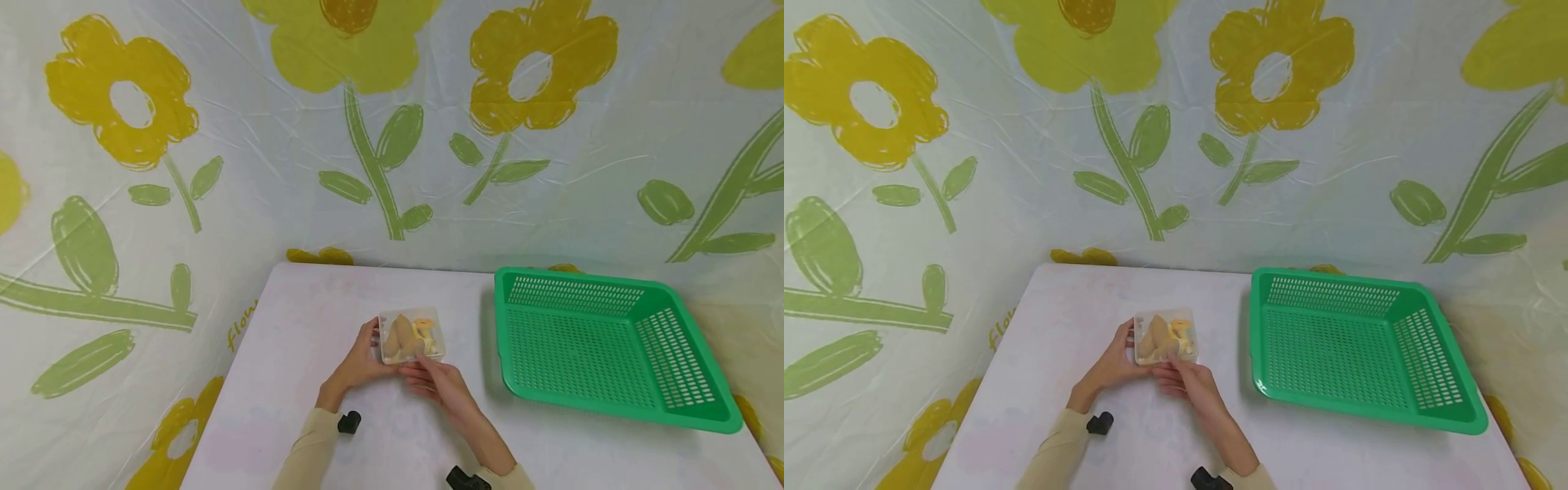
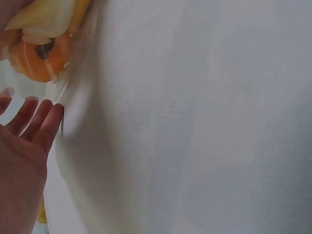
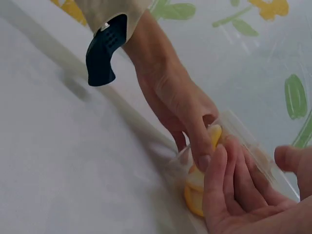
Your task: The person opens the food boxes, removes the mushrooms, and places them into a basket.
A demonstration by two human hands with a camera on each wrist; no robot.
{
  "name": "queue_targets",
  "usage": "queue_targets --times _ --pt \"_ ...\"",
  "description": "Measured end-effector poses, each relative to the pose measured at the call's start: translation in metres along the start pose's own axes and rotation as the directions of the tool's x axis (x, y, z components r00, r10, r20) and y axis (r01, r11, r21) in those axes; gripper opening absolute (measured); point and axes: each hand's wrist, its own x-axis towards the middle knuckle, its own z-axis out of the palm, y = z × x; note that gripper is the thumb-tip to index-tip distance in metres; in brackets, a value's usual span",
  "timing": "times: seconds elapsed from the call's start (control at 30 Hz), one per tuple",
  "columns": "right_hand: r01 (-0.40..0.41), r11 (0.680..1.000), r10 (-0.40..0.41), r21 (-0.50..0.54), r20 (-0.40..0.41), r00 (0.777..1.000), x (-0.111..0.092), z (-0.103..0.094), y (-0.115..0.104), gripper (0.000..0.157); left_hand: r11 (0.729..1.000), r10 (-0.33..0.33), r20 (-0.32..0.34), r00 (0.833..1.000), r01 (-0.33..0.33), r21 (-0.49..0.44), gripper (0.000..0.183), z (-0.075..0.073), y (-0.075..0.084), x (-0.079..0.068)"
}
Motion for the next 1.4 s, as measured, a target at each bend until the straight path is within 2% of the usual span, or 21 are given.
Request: queue_targets --times 0.13,0.47,0.7,0.87,1.07,1.2,1.3,1.4 --pt "0.005 1.000 -0.004 0.011 -0.072 0.997 0.004 0.004 0.001 0.050 1.000 0.015 0.007 1.000 -0.015 -0.002 0.109 -0.001 0.000 0.001" --pt "0.127 0.990 -0.137 -0.067 -0.182 0.974 0.009 0.009 0.010 0.040 1.000 -0.002 0.019 1.000 0.001 0.015 0.110 -0.002 0.000 0.002" --pt "0.152 0.986 -0.163 -0.067 -0.200 0.966 0.010 0.011 0.011 0.040 1.000 -0.029 0.023 0.999 0.029 0.012 0.111 -0.002 -0.001 0.002" --pt "0.180 0.981 -0.191 -0.071 -0.211 0.959 0.009 0.014 0.001 0.038 0.999 -0.036 0.015 0.999 0.036 0.020 0.110 -0.001 -0.001 0.002" --pt "0.171 0.972 -0.202 -0.162 -0.199 0.959 0.005 0.014 -0.007 0.043 0.999 -0.045 0.010 0.999 0.045 0.021 0.111 -0.001 0.001 0.002" --pt "0.228 0.949 -0.272 -0.219 -0.197 0.942 0.002 0.009 -0.009 0.040 0.997 -0.078 0.035 0.996 0.077 0.006 0.113 -0.002 0.004 0.001" --pt "0.279 0.923 -0.339 -0.266 -0.212 0.917 0.000 0.005 -0.012 0.037 0.993 -0.118 0.071 0.990 0.119 -0.005 0.117 -0.005 0.007 -0.002" --pt "0.307 0.896 -0.389 -0.320 -0.238 0.890 -0.002 -0.001 -0.015 0.047 0.985 -0.167 0.118 0.979 0.171 -0.033 0.117 -0.011 0.011 -0.005"
